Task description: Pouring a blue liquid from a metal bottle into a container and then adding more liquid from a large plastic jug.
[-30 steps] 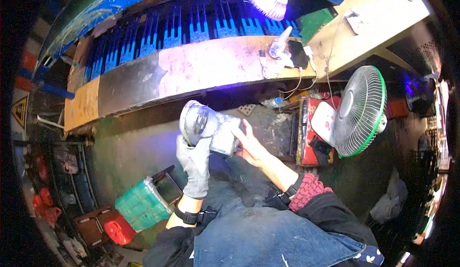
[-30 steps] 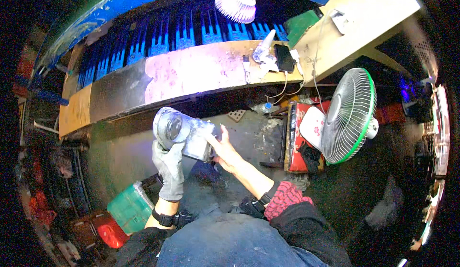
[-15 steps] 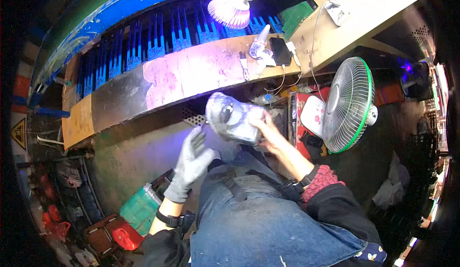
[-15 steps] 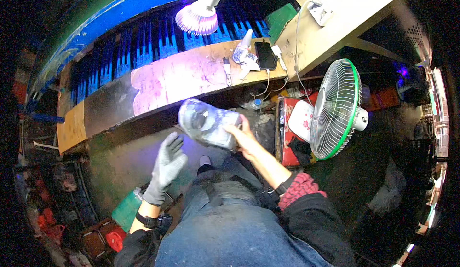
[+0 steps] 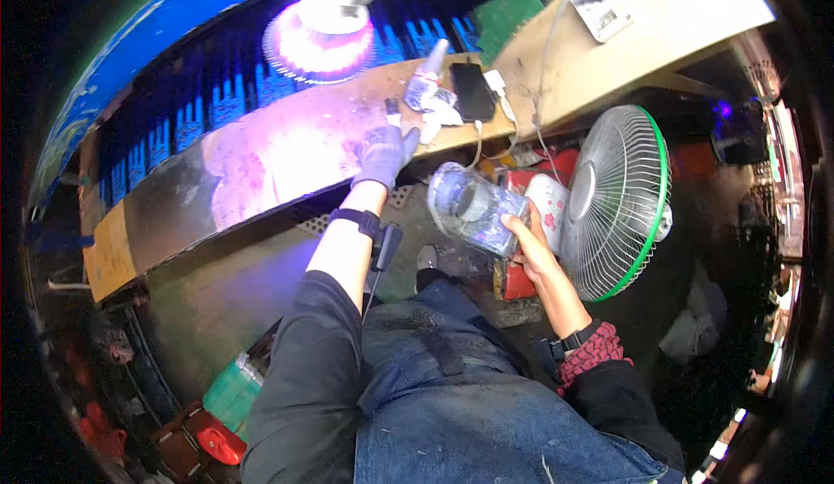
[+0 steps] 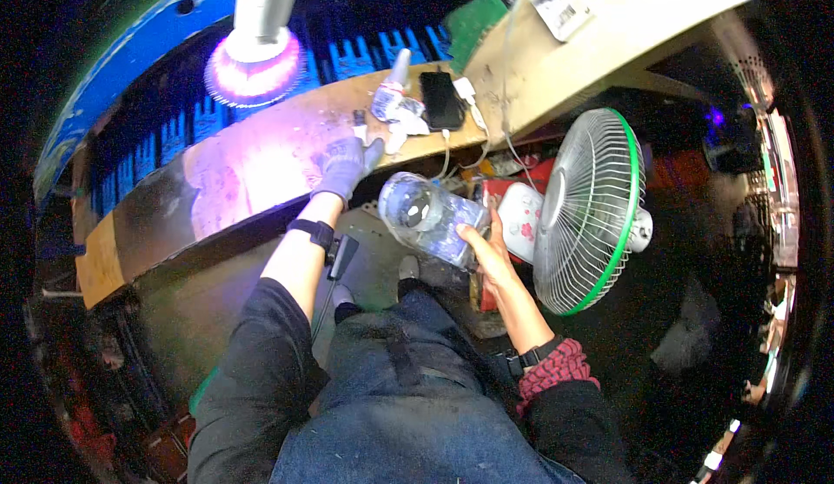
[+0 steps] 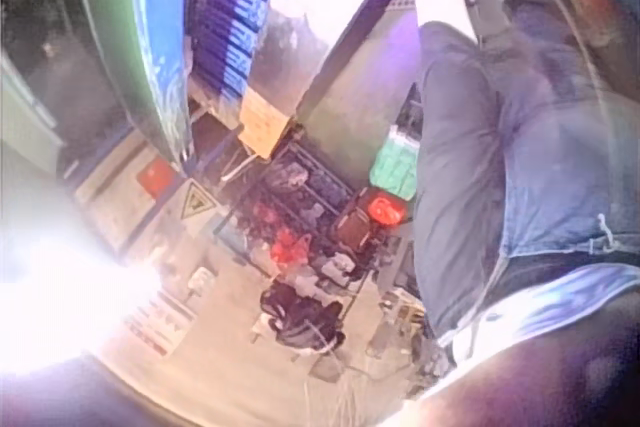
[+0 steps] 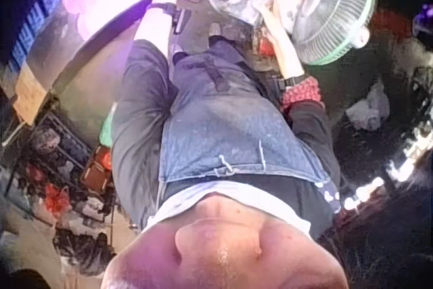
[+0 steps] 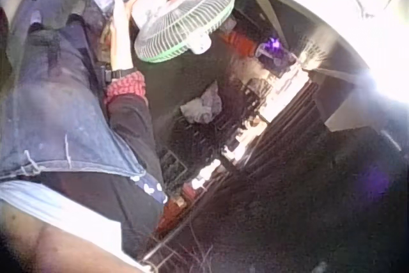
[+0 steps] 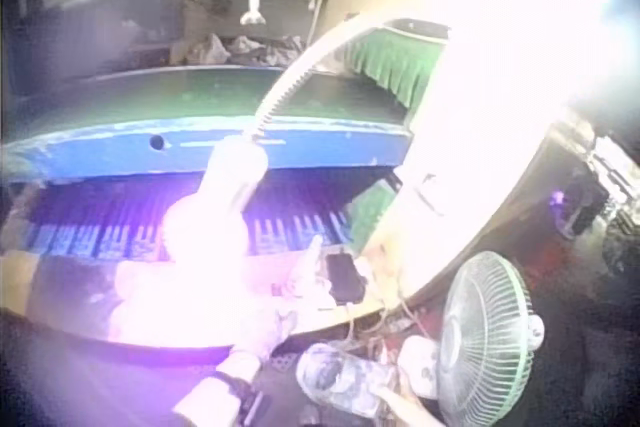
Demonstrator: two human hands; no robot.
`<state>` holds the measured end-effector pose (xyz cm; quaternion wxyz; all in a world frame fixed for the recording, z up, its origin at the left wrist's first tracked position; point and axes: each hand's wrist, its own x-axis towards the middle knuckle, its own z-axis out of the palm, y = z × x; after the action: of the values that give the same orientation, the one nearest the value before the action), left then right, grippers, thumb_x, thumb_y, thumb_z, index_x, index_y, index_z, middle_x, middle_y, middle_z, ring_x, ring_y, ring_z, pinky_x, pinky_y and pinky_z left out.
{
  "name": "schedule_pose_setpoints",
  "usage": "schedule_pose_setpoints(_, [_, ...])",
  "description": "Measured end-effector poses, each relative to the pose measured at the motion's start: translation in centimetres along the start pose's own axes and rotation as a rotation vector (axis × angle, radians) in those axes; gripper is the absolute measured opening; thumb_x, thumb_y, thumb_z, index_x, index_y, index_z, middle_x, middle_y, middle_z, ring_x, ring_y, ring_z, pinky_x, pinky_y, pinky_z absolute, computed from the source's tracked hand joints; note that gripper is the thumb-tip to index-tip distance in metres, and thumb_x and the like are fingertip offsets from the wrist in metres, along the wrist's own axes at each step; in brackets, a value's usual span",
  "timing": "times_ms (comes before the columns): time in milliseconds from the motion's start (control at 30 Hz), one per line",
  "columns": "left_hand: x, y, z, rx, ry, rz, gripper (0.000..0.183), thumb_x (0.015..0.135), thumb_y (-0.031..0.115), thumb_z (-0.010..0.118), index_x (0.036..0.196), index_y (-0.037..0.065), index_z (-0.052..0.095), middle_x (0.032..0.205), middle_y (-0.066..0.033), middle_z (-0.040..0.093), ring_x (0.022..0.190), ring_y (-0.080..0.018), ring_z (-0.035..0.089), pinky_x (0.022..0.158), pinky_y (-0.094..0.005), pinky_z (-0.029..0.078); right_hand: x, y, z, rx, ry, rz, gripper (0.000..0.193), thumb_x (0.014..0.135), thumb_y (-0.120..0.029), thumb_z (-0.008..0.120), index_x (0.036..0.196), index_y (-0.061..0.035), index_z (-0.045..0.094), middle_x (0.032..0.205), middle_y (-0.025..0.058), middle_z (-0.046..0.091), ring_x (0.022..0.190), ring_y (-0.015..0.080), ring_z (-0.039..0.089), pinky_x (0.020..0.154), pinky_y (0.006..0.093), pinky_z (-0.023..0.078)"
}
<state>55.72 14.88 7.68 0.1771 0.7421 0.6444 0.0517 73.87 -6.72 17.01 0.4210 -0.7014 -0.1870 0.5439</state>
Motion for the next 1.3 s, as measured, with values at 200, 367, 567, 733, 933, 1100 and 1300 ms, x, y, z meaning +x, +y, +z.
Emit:
schedule_pose_setpoints(200, [3.8, 2.9, 0.6, 0.028, -0.198, -0.100, 0.052, 0.080, 0.051, 0.052, 0.101, 0.006, 0.067, 0.103, -0.0209, 0.063, 0.097, -0.0348, 0.061, 0.084, -0.0446, 0.046, 5.0, 1.8, -2.9, 0.042, 0.033, -0.097, 0.096, 0.074, -0.022, 0.071, 0.143, -0.0039, 0.007, 0.132, 0.0190, 0.039, 0.117, 0.0264, 0.044, 0.096, 0.0342, 0.038])
schedule_pose_setpoints(367, [4.3, 1.6, 0.3, -0.064, -0.190, -0.122, 0.044, 0.078, 0.043, 0.057, 0.097, 0.005, 0.067, 0.101, -0.0186, 0.064, 0.096, -0.0332, 0.062, 0.081, -0.0430, 0.048, 3.6, 0.6, -1.6, 0.009, 0.056, 0.009, 0.098, 0.073, -0.022, 0.070, 0.143, -0.0018, 0.006, 0.130, 0.0204, 0.041, 0.117, 0.0267, 0.046, 0.097, 0.0344, 0.038])
schedule_pose_setpoints(567, [1.8, -4.5, -3.2, -0.378, 0.006, -0.137, 0.045, 0.077, 0.042, 0.058, 0.092, 0.000, 0.066, 0.083, -0.0173, 0.065, 0.081, -0.0303, 0.063, 0.073, -0.0399, 0.047, 4.6, 1.8, -0.2, 0.039, -0.001, -0.016, 0.100, 0.072, -0.021, 0.072, 0.143, -0.0004, 0.005, 0.132, 0.0219, 0.039, 0.118, 0.0274, 0.045, 0.097, 0.0348, 0.038])
schedule_pose_setpoints(733, [-7.4, -13.4, -8.4, -0.775, -0.008, -0.284, 0.030, 0.083, 0.028, 0.058, 0.070, 0.001, 0.060, 0.055, -0.0047, 0.056, 0.051, -0.0124, 0.053, 0.051, -0.0295, 0.040, 5.4, -1.1, 2.5, -0.223, -0.056, -0.107, 0.103, 0.067, -0.025, 0.076, 0.142, 0.0019, 0.011, 0.131, 0.0223, 0.042, 0.119, 0.0272, 0.044, 0.099, 0.0345, 0.036])
schedule_pose_setpoints(933, [-22.6, -22.1, -7.5, -0.751, 0.035, -0.714, 0.023, 0.080, 0.023, 0.063, 0.073, 0.001, 0.058, 0.059, -0.0015, 0.054, 0.055, -0.0075, 0.047, 0.050, -0.0261, 0.037, 9.0, -6.7, 7.4, -0.746, -0.235, -0.254, 0.105, 0.060, -0.036, 0.078, 0.139, 0.0050, 0.022, 0.130, 0.0247, 0.043, 0.121, 0.0286, 0.044, 0.101, 0.0342, 0.034])
schedule_pose_setpoints(1100, [-34.8, -25.4, -6.3, -1.021, 0.060, -0.800, 0.023, 0.078, 0.023, 0.064, 0.071, 0.001, 0.058, 0.063, 0.0019, 0.051, 0.056, -0.0067, 0.044, 0.050, -0.0253, 0.034, 12.3, -12.4, 13.2, -0.872, -0.497, -0.416, 0.105, 0.058, -0.039, 0.078, 0.139, 0.0027, 0.025, 0.129, 0.0255, 0.044, 0.118, 0.0289, 0.046, 0.100, 0.0346, 0.037])
schedule_pose_setpoints(1300, [-44.9, -26.0, -2.9, -0.853, 0.072, -1.057, 0.027, 0.079, 0.022, 0.063, 0.060, 0.004, 0.056, 0.057, 0.0026, 0.049, 0.052, -0.0062, 0.041, 0.049, -0.0257, 0.032, 15.7, -17.8, 19.8, -1.164, -0.705, -0.490, 0.094, 0.062, -0.039, 0.079, 0.136, -0.0023, 0.033, 0.121, 0.0172, 0.056, 0.112, 0.0259, 0.053, 0.098, 0.0338, 0.040])
